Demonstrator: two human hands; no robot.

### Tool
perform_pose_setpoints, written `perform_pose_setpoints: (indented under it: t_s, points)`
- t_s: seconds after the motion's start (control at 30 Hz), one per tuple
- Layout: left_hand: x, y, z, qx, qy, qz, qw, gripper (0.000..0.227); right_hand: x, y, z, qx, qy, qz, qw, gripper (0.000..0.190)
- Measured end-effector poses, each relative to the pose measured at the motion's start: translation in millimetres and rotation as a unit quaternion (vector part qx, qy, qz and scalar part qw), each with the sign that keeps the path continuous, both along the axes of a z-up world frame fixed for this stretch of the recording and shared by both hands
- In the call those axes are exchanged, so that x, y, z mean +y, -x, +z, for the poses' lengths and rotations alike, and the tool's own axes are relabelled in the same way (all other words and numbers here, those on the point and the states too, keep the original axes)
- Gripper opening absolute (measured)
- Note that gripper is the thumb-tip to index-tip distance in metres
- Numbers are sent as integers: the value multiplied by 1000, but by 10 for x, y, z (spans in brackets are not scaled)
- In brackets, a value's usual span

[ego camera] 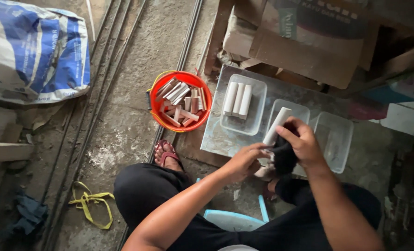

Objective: Cleaning white cylindrical rollers with a cloth and sorting them into different plastic containers.

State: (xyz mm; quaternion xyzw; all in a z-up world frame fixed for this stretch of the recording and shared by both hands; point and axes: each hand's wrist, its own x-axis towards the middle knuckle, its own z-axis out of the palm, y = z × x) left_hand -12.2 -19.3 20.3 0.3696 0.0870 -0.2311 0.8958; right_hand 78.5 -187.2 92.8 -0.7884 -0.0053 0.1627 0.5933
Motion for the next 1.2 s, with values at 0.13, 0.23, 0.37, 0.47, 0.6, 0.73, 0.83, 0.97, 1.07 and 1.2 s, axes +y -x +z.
perform_pose_setpoints:
  t_s: [0.13,0.23,0.37,0.47,0.6,0.73,0.83,0.97,1.07,1.2]
  points:
    - [-105,64,43,-46,-97,-7,994,47,215,115,11,8,-22,-34,999,20]
    - [-63,49,274,-46,-255,-19,966,61,302,195,23,2,4,-11,1000,21]
    - [-146,-2,-218,-63,-272,-22,960,33,316,156,-60,14,-65,-1,998,12]
    - [-70,-18,-170,-108,-308,-82,942,37,159,-112,-230,9,-89,-19,996,11]
    - [170,30,374,-206,-412,-169,871,43,359,-368,81,-12,-68,24,997,41]
    - [111,-7,274,-234,-480,-233,813,44,482,-790,-399,-39,-9,81,996,59]
    - [104,18,252,-249,-507,-263,782,47,693,-975,-677,-15,17,89,996,58]
    - [127,36,236,-268,-530,-272,757,43,1007,-1083,-898,52,23,79,995,59]
    - [182,67,321,-281,-534,-266,752,41,1195,-1094,-876,66,59,63,994,58]
    - [154,72,240,-295,-540,-258,745,37,1287,-1137,-896,68,92,54,992,59]
